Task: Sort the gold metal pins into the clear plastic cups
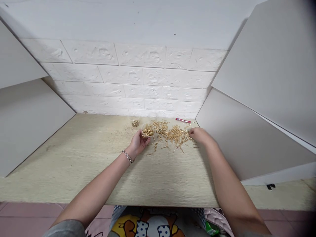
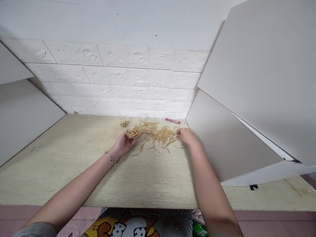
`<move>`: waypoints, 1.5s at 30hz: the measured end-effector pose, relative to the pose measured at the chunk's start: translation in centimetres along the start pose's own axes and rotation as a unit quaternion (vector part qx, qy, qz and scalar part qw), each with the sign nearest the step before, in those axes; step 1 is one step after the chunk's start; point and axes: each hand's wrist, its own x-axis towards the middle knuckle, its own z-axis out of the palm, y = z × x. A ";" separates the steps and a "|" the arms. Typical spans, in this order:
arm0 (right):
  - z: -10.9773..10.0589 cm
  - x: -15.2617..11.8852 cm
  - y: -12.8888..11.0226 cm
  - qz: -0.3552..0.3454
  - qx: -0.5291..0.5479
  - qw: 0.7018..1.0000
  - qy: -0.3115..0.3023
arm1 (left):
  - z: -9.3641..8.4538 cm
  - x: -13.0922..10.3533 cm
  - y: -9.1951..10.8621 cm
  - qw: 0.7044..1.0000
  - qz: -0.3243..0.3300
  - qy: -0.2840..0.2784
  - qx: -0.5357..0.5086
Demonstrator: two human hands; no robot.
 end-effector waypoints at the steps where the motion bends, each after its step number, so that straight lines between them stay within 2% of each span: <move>1: -0.1 0.0 -0.1 -0.017 -0.014 1.000 -0.016 | 0.0 0.0 0.0 1.000 0.000 0.001 -0.001; 3: -0.2 0.2 -0.3 -0.040 -0.038 0.998 -0.033 | -0.1 0.1 0.0 1.000 0.000 0.004 -0.006; 10: 0.4 0.7 -0.5 -0.049 -0.072 0.996 0.003 | 0.0 0.1 0.0 1.000 0.001 -0.003 -0.001; 15: 1.2 0.9 -1.1 -0.055 -0.088 0.995 0.007 | 0.0 0.0 0.0 1.000 0.002 -0.004 -0.002; 21: 1.6 0.6 -2.1 -0.091 -0.064 0.994 0.007 | 0.0 -0.1 0.0 1.000 0.003 -0.006 -0.001; 26: 1.4 0.6 -2.1 -0.087 -0.058 0.994 0.029 | 0.1 -0.1 0.0 1.000 0.002 -0.005 0.000; 31: 1.7 0.6 -2.3 -0.122 -0.031 0.992 0.009 | 0.1 -0.1 0.0 1.000 0.000 -0.004 -0.001; 37: 2.2 0.8 -2.3 -0.137 0.005 0.990 0.018 | 0.1 -0.1 0.1 1.000 0.000 0.002 0.000; 45: 1.5 0.7 -1.7 -0.099 -0.030 0.994 0.038 | 0.3 -0.1 0.0 1.000 -0.001 0.008 0.005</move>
